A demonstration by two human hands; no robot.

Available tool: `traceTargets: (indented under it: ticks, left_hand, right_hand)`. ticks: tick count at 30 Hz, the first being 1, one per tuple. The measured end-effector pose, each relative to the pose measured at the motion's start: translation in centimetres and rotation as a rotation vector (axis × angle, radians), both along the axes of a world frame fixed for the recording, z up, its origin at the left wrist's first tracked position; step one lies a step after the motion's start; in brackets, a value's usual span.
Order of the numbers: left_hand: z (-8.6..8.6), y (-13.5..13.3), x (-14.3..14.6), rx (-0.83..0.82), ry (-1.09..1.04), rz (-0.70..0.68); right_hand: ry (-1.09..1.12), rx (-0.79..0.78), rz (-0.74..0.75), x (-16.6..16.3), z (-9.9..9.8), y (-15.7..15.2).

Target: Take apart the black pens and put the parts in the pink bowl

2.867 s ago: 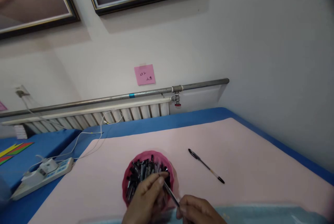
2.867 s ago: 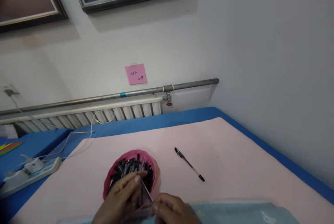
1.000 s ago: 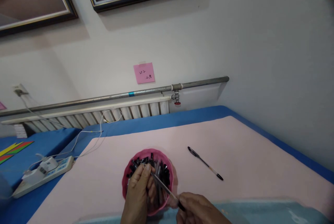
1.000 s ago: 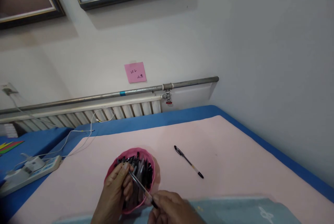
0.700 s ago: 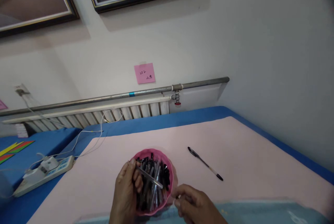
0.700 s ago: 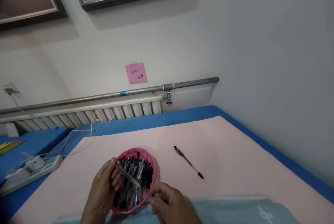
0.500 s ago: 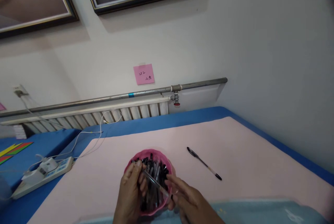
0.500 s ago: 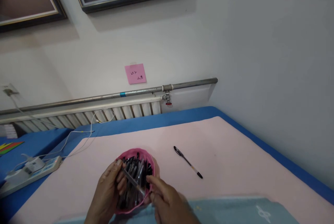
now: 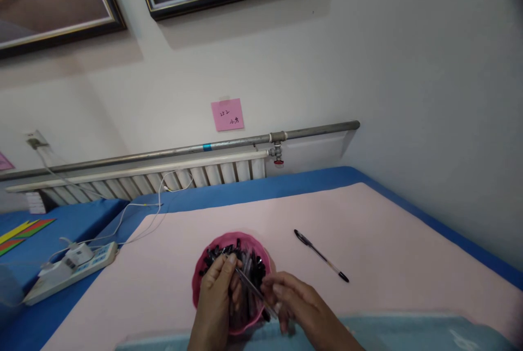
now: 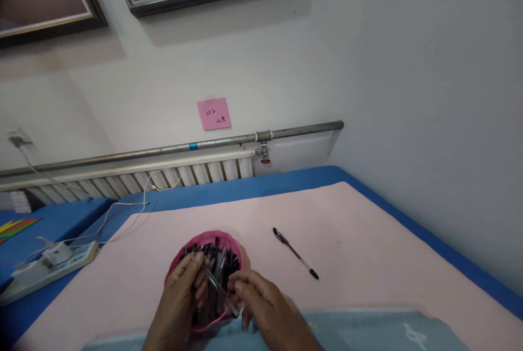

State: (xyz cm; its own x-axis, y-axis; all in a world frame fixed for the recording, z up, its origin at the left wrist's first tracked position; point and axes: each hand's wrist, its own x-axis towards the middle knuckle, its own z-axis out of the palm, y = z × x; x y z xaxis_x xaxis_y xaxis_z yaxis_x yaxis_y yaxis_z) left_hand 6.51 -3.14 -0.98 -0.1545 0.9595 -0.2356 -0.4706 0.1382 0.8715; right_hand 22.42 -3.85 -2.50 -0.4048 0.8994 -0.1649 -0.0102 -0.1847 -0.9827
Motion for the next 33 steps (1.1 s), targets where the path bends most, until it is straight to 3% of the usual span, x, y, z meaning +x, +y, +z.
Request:
traceTargets:
  ticks: [5,11,16,18,20,24,28,33]
  left_hand:
    - [-0.4,-0.3,0.6,0.052,0.032,-0.094]
    - [-0.3,0.2,-0.3,0.059,0.078,-0.022]
    - [0.4,1.2,-3.9,0.113,0.075,0.249]
    - [0.7,1.5,-5.9,0.138,0.065,0.409]
    - [0.8,1.6,-7.2,0.108,0.171,0.476]
    - [0.1,1.6,-6.8,-0.020,0.608,0.329]
    - [-0.5,1.7,-5.2,-0.019,0.708,0.191]
    - [-0.4,1.5,-4.7,-0.005,0.869,0.185]
  right_hand:
    - [-0.149,0.010,0.118,-0.4,-0.4,-1.0]
    - [-0.188,0.020,0.099,-0.4,0.2,-1.3]
    - [-0.215,0.097,0.126,0.4,0.7,-1.6]
    - [-0.253,0.104,0.076,0.8,0.7,-1.4]
    - [-0.273,0.100,0.005,0.8,0.4,-1.1]
    - [-0.188,0.066,-0.029,-0.3,-0.3,-0.2]
    - [-0.105,0.108,0.039,-0.7,-0.6,0.0]
    - [-0.523,0.425,-0.149,0.7,-1.5,0.7]
